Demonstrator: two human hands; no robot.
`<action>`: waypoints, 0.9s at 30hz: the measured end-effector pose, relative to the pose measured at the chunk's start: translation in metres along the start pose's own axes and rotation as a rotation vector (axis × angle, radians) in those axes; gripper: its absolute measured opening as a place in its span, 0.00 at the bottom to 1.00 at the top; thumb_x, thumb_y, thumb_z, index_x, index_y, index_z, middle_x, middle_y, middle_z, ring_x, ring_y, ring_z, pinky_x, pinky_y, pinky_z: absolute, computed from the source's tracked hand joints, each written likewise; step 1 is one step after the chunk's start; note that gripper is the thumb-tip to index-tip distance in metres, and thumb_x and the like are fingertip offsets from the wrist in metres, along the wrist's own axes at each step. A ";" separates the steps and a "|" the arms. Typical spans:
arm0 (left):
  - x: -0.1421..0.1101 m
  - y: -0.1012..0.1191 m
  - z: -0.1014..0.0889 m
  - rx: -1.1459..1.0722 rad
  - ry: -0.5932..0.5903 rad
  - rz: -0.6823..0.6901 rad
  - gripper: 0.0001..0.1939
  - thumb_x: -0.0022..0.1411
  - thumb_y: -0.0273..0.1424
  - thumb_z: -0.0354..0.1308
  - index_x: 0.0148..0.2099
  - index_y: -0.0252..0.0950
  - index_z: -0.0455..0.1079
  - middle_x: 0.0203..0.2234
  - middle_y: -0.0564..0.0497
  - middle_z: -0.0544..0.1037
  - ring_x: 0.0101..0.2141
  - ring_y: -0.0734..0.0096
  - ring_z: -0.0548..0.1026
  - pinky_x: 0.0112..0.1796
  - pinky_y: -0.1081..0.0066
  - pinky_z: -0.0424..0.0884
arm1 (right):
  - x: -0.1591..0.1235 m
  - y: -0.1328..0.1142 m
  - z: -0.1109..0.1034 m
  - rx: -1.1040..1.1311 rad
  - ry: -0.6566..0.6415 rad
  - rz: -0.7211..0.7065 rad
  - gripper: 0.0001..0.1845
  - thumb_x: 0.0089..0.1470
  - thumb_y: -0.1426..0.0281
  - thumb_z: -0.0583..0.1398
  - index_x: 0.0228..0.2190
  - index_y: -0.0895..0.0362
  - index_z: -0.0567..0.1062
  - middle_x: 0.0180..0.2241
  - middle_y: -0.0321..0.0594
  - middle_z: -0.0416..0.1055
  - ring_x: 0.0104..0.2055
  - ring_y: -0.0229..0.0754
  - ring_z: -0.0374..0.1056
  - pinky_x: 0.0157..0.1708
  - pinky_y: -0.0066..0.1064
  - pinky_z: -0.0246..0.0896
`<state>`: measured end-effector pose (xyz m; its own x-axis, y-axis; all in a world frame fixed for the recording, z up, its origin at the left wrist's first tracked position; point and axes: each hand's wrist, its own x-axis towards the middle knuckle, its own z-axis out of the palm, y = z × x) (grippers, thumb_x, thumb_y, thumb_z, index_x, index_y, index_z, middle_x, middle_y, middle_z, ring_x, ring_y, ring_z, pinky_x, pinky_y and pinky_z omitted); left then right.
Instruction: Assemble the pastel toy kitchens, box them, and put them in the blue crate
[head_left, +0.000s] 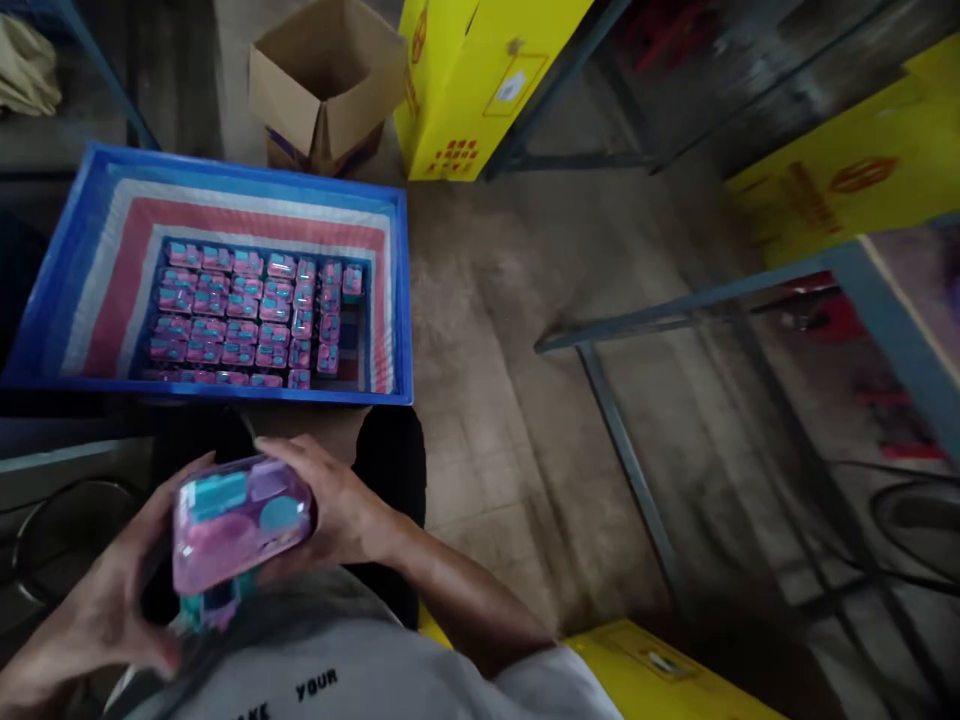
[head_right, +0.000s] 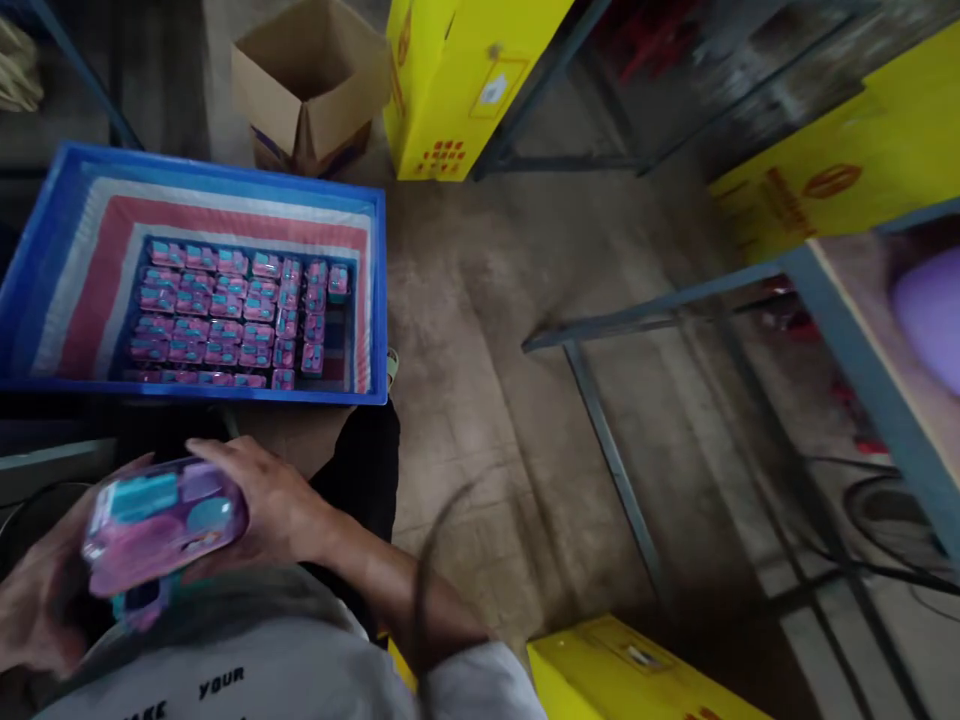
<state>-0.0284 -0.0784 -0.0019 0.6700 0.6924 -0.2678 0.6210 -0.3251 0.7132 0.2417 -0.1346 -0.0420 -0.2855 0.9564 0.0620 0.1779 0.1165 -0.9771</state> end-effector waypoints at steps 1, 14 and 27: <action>0.032 -0.006 0.004 -0.047 -0.025 -0.007 0.67 0.35 0.52 0.70 0.74 0.70 0.39 0.63 0.63 0.73 0.51 0.45 0.81 0.48 0.52 0.81 | 0.001 0.015 -0.009 -0.005 0.080 0.043 0.66 0.36 0.52 0.78 0.70 0.46 0.55 0.63 0.47 0.65 0.63 0.52 0.66 0.64 0.48 0.63; 0.395 -0.001 0.039 -0.036 -0.318 0.491 0.52 0.48 0.27 0.70 0.72 0.29 0.51 0.64 0.38 0.66 0.65 0.51 0.66 0.64 0.53 0.65 | 0.100 0.138 -0.236 -0.128 0.198 0.399 0.58 0.30 0.55 0.79 0.62 0.50 0.69 0.57 0.37 0.72 0.62 0.56 0.69 0.63 0.54 0.62; 0.394 -0.124 0.230 -0.166 -0.576 -0.576 0.37 0.61 0.28 0.68 0.68 0.30 0.59 0.63 0.31 0.67 0.58 0.46 0.73 0.56 0.50 0.73 | 0.081 0.328 -0.128 -0.443 -0.054 0.910 0.47 0.39 0.66 0.75 0.60 0.59 0.69 0.58 0.50 0.73 0.59 0.55 0.70 0.60 0.45 0.66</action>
<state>0.2520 0.0869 -0.3448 0.3969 0.2684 -0.8777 0.8926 0.1098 0.4372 0.3970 0.0156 -0.3313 0.0924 0.7193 -0.6885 0.6789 -0.5513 -0.4848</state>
